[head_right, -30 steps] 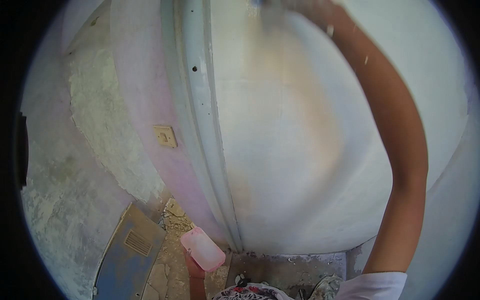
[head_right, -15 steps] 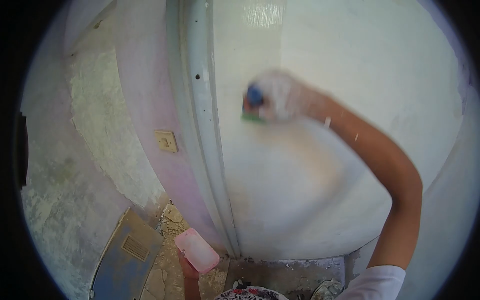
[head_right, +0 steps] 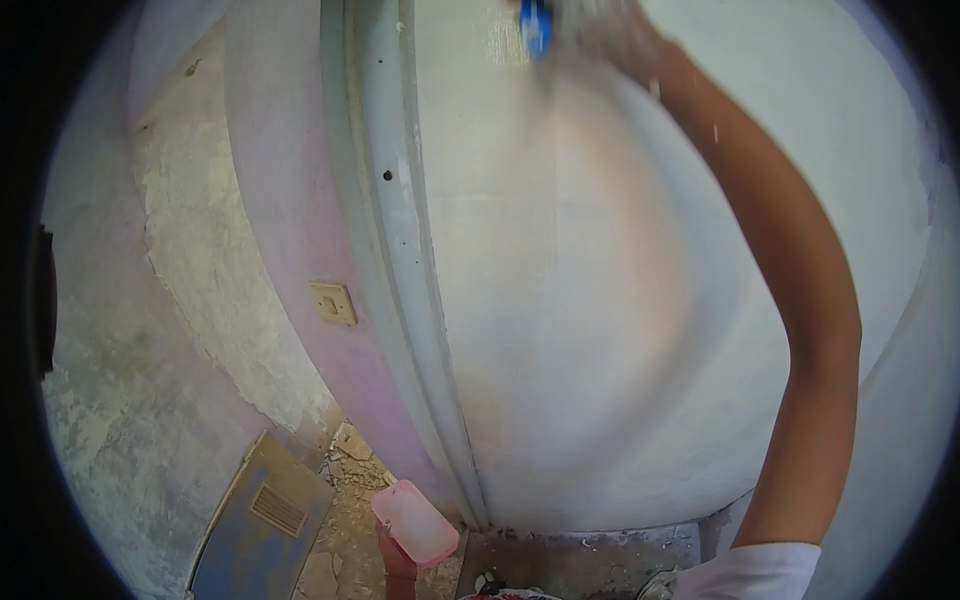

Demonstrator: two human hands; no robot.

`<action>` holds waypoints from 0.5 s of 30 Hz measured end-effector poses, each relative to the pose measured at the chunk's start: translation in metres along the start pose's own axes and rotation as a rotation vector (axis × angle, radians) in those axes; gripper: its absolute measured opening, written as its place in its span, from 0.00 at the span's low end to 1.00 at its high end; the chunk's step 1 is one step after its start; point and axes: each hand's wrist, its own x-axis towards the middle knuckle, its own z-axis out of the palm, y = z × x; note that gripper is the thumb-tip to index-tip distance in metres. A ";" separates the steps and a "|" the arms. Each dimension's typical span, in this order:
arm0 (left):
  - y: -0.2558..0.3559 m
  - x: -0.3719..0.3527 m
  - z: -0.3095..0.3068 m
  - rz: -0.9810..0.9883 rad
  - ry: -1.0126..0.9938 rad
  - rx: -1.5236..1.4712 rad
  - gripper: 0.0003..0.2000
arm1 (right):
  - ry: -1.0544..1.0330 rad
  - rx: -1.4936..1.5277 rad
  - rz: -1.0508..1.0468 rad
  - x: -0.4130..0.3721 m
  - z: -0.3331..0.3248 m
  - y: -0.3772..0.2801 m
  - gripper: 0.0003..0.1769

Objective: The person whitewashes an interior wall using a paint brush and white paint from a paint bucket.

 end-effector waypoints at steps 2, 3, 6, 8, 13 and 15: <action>-0.001 0.001 -0.005 0.062 -0.010 0.022 0.30 | -0.149 -0.010 -0.014 -0.056 0.011 -0.044 0.18; 0.001 0.002 0.002 0.064 -0.011 0.007 0.30 | -0.154 0.192 0.029 -0.095 0.027 -0.068 0.22; 0.016 -0.002 0.008 0.057 -0.018 0.019 0.30 | -0.620 0.345 -0.079 -0.150 -0.025 -0.156 0.16; 0.014 0.002 0.001 0.031 0.021 -0.026 0.30 | -0.706 0.446 -0.124 -0.156 -0.033 -0.168 0.14; 0.020 -0.002 0.017 0.049 -0.018 0.007 0.30 | -0.916 1.083 0.358 -0.127 -0.011 -0.096 0.08; 0.014 0.005 0.012 0.053 -0.002 0.016 0.30 | -0.689 0.872 0.187 -0.081 -0.008 -0.039 0.08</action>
